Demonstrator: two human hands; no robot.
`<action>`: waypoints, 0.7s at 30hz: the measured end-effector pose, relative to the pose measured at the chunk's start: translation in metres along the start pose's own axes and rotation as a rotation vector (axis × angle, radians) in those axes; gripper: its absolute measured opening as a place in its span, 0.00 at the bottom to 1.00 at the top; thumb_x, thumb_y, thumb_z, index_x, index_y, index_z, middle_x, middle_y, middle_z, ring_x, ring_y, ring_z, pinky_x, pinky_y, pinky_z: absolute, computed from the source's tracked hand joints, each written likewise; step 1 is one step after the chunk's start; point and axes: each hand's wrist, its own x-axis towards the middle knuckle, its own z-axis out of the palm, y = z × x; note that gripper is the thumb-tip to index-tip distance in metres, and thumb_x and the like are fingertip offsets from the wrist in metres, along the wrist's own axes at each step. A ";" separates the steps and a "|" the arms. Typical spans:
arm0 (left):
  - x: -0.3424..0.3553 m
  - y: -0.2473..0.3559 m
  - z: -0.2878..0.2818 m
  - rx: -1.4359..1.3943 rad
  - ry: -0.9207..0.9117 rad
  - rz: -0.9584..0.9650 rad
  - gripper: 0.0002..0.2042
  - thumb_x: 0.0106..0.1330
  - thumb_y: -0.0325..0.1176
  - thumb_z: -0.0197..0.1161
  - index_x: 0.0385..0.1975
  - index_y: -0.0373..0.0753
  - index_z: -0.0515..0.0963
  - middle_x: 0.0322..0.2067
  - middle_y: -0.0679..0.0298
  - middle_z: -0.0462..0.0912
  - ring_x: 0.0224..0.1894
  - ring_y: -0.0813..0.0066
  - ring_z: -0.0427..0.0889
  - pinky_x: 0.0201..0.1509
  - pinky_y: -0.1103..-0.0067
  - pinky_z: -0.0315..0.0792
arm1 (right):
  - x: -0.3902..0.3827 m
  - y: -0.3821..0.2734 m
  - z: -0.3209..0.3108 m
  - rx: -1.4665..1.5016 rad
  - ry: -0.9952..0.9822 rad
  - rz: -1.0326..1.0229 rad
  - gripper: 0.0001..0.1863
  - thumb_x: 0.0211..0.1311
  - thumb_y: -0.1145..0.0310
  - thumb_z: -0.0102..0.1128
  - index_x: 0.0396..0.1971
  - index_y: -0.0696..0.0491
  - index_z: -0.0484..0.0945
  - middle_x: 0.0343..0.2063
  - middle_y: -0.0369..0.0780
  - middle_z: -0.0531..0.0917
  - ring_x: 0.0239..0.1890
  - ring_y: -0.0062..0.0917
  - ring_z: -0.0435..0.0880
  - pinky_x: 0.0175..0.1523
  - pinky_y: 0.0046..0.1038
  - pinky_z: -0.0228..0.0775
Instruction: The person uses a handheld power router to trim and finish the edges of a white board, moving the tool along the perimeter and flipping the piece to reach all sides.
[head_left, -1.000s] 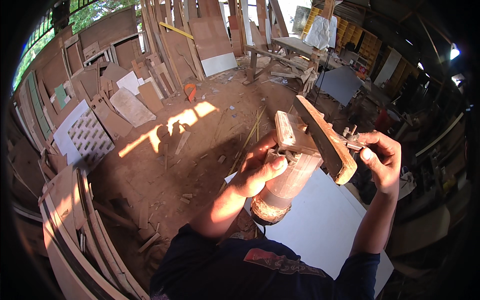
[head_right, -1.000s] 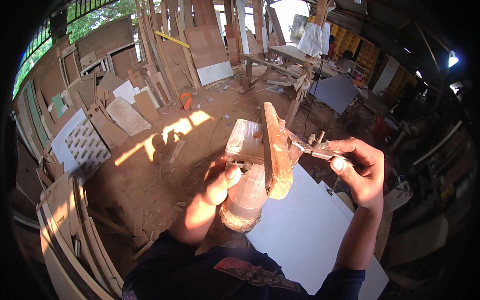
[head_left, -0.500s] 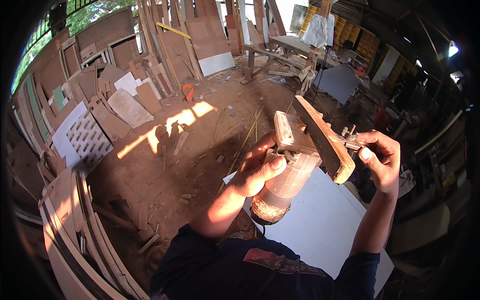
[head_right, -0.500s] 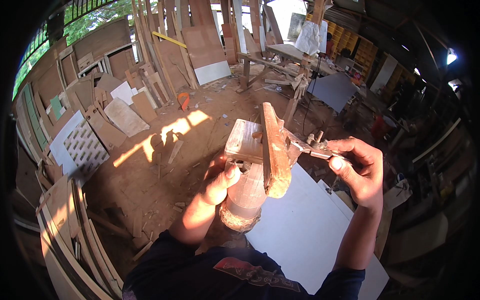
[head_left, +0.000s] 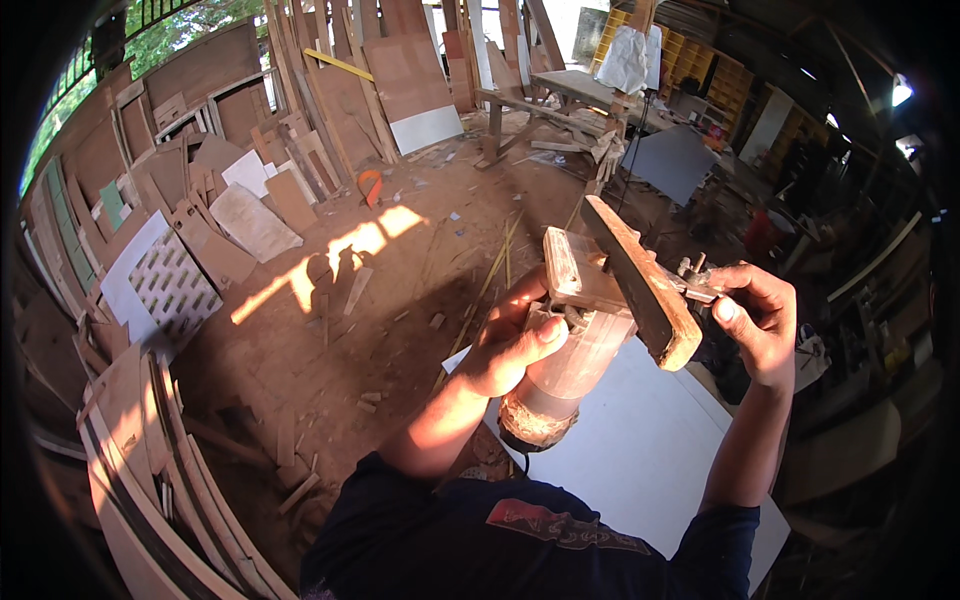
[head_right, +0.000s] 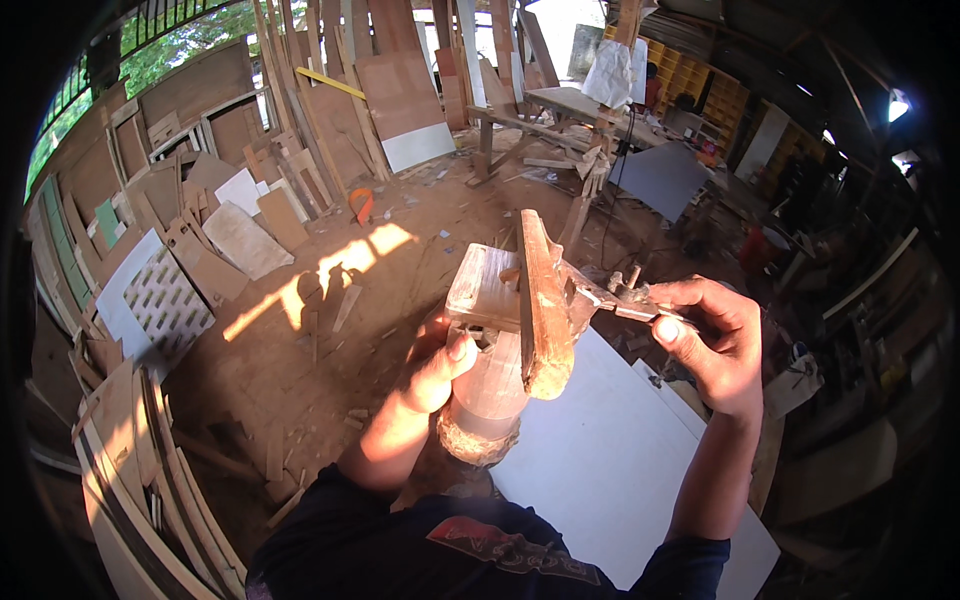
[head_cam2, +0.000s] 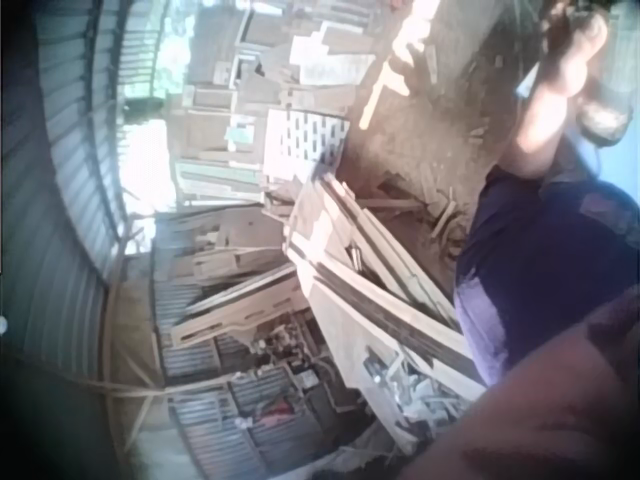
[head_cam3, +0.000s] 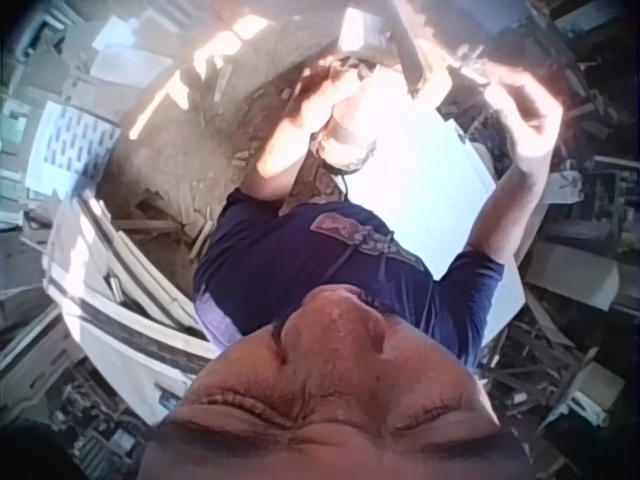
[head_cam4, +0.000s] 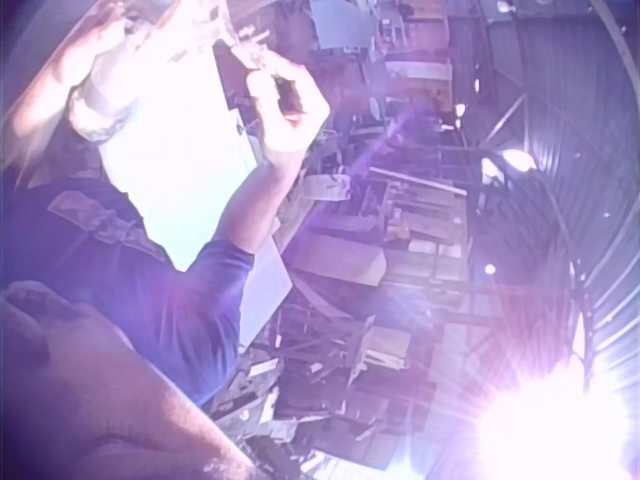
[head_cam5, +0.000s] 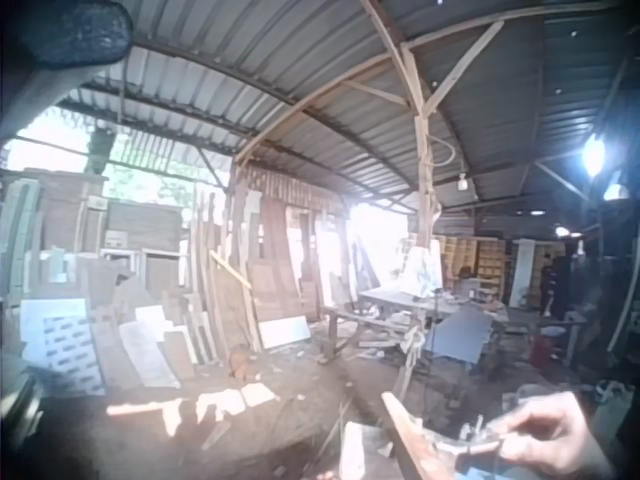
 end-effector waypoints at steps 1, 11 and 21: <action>0.001 -0.001 0.000 0.002 -0.007 0.008 0.33 0.75 0.40 0.63 0.74 0.31 0.62 0.65 0.56 0.76 0.65 0.71 0.74 0.70 0.71 0.67 | 0.000 0.001 0.000 0.014 0.004 0.001 0.18 0.63 0.68 0.74 0.46 0.66 0.85 0.35 0.39 0.86 0.36 0.18 0.82 0.45 0.22 0.73; 0.008 -0.006 0.000 0.025 -0.015 0.024 0.35 0.75 0.42 0.63 0.75 0.30 0.60 0.64 0.54 0.76 0.64 0.69 0.76 0.67 0.70 0.71 | -0.004 -0.001 0.000 -0.012 0.044 0.054 0.17 0.62 0.67 0.75 0.45 0.64 0.86 0.33 0.38 0.86 0.35 0.16 0.80 0.41 0.20 0.69; 0.009 -0.029 -0.002 -0.062 -0.059 -0.042 0.36 0.75 0.43 0.63 0.75 0.31 0.57 0.61 0.52 0.78 0.56 0.65 0.83 0.61 0.68 0.78 | -0.018 -0.002 -0.017 -0.090 -0.056 0.098 0.18 0.64 0.66 0.75 0.47 0.63 0.85 0.37 0.40 0.87 0.40 0.20 0.84 0.47 0.24 0.76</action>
